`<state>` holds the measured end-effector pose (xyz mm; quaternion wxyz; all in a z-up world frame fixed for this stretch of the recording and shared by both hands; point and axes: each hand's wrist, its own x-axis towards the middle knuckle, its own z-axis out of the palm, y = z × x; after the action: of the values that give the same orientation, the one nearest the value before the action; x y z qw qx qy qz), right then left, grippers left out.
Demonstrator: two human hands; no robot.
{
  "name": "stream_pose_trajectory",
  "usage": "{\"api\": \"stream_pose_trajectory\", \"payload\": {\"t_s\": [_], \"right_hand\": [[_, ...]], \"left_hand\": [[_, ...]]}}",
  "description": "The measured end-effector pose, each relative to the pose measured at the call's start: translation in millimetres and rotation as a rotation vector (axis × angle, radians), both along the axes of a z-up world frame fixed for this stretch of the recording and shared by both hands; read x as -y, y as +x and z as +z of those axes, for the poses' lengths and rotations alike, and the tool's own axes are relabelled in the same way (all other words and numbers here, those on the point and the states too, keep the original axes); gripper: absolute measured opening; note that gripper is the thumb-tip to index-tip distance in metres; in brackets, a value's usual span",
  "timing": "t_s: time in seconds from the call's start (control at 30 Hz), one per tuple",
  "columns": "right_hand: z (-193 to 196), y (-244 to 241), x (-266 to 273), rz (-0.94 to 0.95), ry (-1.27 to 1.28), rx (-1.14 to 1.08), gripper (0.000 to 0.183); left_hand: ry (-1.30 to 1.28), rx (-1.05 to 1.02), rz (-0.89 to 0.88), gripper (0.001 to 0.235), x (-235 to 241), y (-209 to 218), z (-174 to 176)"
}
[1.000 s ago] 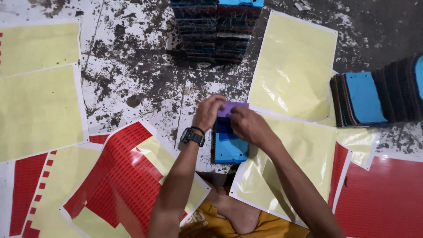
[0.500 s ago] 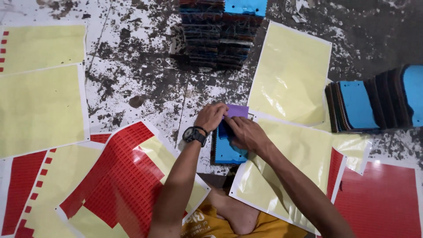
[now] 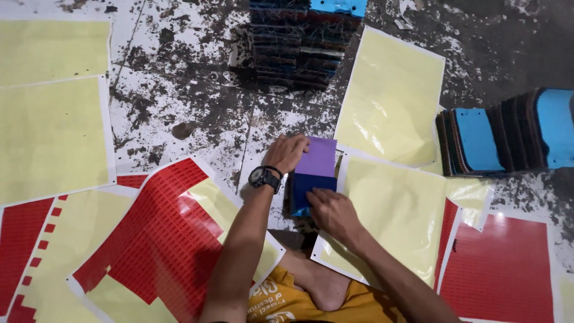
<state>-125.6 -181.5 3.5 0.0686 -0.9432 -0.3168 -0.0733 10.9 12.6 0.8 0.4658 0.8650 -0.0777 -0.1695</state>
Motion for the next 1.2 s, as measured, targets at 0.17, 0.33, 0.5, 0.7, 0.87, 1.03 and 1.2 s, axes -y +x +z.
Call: {"api": "stream_pose_trajectory", "payload": {"t_s": [0.17,0.33,0.5,0.7,0.87,1.03,1.2], "right_hand": [[24.5,-19.6,-11.0,-0.017,-0.012,-0.056,0.04],[49.1,-26.5,-11.1,-0.071,-0.009,-0.289,0.061],[89.3,-34.8,30.1,-0.178,0.405,-0.233,0.051],[87.7,-106.1,141.5,-0.857,0.768,-0.03,0.048],[49.0,-194.2,211.5,-1.225,0.945,0.023,0.027],[49.5,-230.6,200.1,-1.4,1.015,-0.118,0.022],[67.3,-224.4,186.6,-1.337,1.154,-0.202,0.025]], "left_hand": [[0.01,0.028,0.062,0.052,4.5,-12.4,25.7],[0.157,0.163,0.018,0.039,2.8,-12.8,19.4],[0.453,0.531,-0.045,0.02,33.2,-5.4,-5.4],[-0.067,0.509,-0.284,0.029,125.5,-88.8,89.9],[-0.335,0.512,-0.487,0.033,220.7,-181.7,105.3],[-0.061,0.742,-0.577,0.034,276.3,-242.9,65.0],[0.206,0.657,-0.628,0.055,261.0,-244.5,55.3]]}}
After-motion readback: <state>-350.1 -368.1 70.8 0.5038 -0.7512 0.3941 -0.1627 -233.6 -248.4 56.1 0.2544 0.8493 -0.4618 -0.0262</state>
